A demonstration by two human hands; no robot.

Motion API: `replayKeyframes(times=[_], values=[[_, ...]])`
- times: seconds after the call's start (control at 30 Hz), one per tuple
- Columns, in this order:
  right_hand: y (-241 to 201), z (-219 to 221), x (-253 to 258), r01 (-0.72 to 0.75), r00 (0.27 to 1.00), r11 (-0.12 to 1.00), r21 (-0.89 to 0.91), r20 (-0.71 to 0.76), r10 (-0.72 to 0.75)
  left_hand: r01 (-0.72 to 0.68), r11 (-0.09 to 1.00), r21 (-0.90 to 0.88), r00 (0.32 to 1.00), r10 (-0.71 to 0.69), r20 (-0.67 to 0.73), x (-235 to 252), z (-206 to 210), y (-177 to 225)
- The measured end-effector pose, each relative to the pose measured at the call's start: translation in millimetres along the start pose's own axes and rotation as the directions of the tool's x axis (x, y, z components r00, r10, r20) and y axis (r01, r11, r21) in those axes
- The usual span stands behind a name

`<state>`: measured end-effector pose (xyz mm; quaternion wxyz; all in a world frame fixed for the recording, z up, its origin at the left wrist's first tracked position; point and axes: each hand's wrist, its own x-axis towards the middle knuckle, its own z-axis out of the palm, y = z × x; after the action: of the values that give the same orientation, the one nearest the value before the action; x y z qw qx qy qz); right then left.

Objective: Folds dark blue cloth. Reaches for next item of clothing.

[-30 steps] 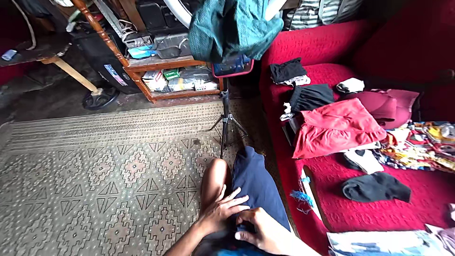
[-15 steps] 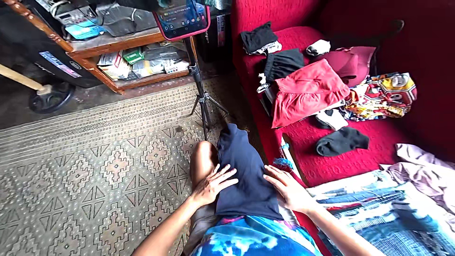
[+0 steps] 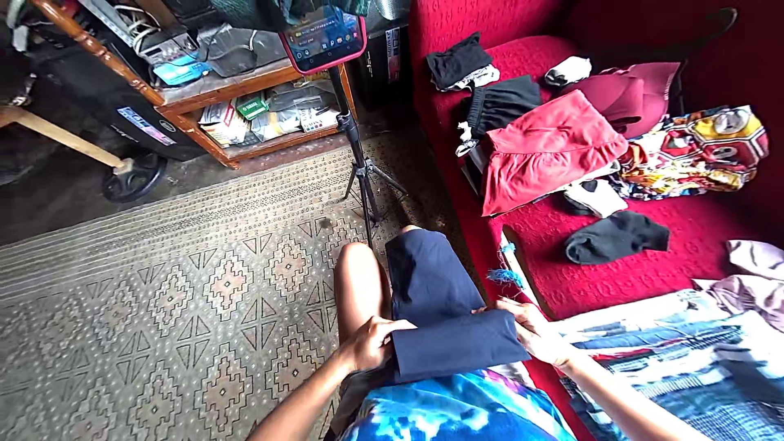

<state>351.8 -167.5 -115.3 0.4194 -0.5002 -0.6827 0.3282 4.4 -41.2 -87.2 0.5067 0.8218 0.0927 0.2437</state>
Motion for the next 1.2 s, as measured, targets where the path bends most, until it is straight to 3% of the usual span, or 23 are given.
replayKeyframes(times=[0.07,0.1,0.17,0.23,0.3,0.33,0.43,0.5,0.67,0.8,0.87,0.97,1.07,1.2], values=[[-4.4,0.7,8.6,-0.016,0.998,1.0,0.009,-0.054,0.016,0.094,0.992,-0.089,0.993,-0.099,-0.058,4.0,1.0,0.8],[-6.2,2.8,16.2,-0.05,0.995,0.998,0.032,-0.09,0.053,0.197,0.968,-0.154,0.968,-0.217,-0.125,4.3,1.9,1.7],[-6.1,9.2,37.6,-0.164,0.97,0.976,0.143,-0.16,0.186,0.392,0.817,-0.423,0.801,-0.529,-0.28,11.6,9.3,-5.2],[0.4,16.3,62.6,-0.324,0.912,0.908,0.264,-0.167,0.374,0.404,0.583,-0.705,0.56,-0.767,-0.313,31.7,16.9,-26.2],[11.0,21.7,77.0,-0.483,0.823,0.796,0.365,-0.12,0.555,0.413,0.464,-0.784,0.457,-0.85,-0.263,40.2,21.4,-34.9],[13.4,21.7,79.8,-0.503,0.804,0.766,0.4,-0.11,0.585,0.44,0.476,-0.761,0.444,-0.852,-0.276,40.7,25.1,-32.8],[10.7,18.5,79.5,-0.493,0.804,0.793,0.359,-0.159,0.573,0.49,0.647,-0.585,0.527,-0.754,-0.392,31.9,38.4,-20.6],[4.2,21.9,77.0,-0.501,0.808,0.839,0.211,-0.232,0.541,0.496,0.752,-0.434,0.557,-0.659,-0.505,28.8,50.8,-18.1],[-34.2,26.9,98.9,-0.404,0.849,0.877,-0.26,-0.463,0.254,0.506,0.838,-0.203,0.55,-0.495,-0.673,60.4,43.5,1.7],[-61.3,16.8,115.6,-0.358,0.831,0.862,-0.36,-0.545,0.117,0.409,0.898,-0.161,0.539,-0.38,-0.752,84.2,23.0,19.9],[-61.3,14.1,108.2,-0.359,0.839,0.853,-0.379,-0.531,0.117,0.418,0.899,-0.128,0.559,-0.366,-0.744,82.9,23.0,22.4],[-43.4,20.3,78.8,-0.421,0.859,0.821,-0.387,-0.46,0.224,0.573,0.812,-0.116,0.582,-0.502,-0.64,60.9,41.1,14.0],[-18.0,34.6,49.6,-0.559,0.804,0.769,-0.309,-0.428,0.413,0.66,0.737,-0.144,0.575,-0.62,-0.534,35.8,60.4,-12.0],[-14.8,50.6,47.3,-0.592,0.735,0.782,-0.196,-0.53,0.423,0.609,0.765,-0.209,0.562,-0.602,-0.567,30.7,65.5,-21.3]])
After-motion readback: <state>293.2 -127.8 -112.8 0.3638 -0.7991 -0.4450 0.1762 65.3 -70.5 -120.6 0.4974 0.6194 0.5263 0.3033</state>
